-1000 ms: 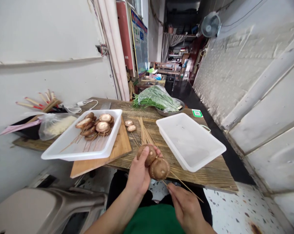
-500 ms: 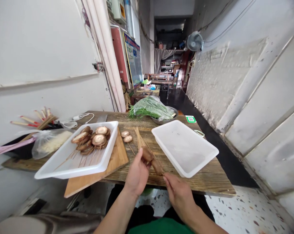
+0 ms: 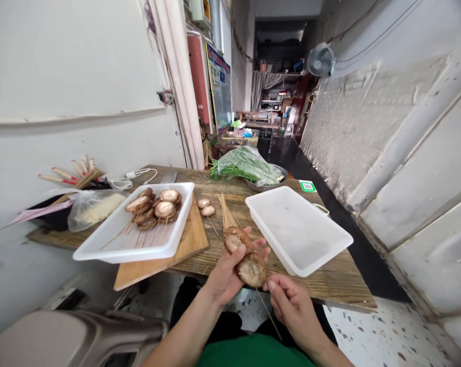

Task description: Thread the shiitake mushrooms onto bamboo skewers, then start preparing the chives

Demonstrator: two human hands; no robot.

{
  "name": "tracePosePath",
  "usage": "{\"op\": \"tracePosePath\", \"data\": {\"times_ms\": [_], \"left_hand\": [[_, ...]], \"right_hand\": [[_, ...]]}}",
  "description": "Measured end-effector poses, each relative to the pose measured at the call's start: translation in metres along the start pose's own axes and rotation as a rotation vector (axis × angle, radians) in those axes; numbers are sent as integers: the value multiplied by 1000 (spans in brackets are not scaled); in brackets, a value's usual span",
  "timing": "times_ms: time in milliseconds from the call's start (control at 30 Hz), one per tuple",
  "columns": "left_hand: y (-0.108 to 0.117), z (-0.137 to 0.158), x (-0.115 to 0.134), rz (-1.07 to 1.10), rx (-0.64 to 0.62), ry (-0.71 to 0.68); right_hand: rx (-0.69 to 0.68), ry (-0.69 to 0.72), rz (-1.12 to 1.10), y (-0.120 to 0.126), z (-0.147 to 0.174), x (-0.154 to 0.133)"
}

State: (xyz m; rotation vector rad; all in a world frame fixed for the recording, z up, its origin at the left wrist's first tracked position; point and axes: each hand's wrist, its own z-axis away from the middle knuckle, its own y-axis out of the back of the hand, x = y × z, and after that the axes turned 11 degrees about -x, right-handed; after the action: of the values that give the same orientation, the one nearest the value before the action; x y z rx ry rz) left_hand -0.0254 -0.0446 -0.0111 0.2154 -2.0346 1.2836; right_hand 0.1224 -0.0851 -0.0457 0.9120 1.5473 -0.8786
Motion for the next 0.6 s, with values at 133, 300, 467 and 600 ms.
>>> {"op": "tracePosePath", "data": {"times_ms": [133, 300, 467, 600], "left_hand": [[2, 7, -12, 31, -101, 57], [-16, 18, -14, 95, 122, 54], [-35, 30, -9, 56, 187, 64], [-42, 40, -9, 2, 96, 43]], "right_hand": [[-6, -65, -172, -5, 4, 7], [-31, -62, -21, -6, 12, 0], [-75, 32, 249, -8, 25, -2], [32, 59, 359, -13, 35, 4]]}}
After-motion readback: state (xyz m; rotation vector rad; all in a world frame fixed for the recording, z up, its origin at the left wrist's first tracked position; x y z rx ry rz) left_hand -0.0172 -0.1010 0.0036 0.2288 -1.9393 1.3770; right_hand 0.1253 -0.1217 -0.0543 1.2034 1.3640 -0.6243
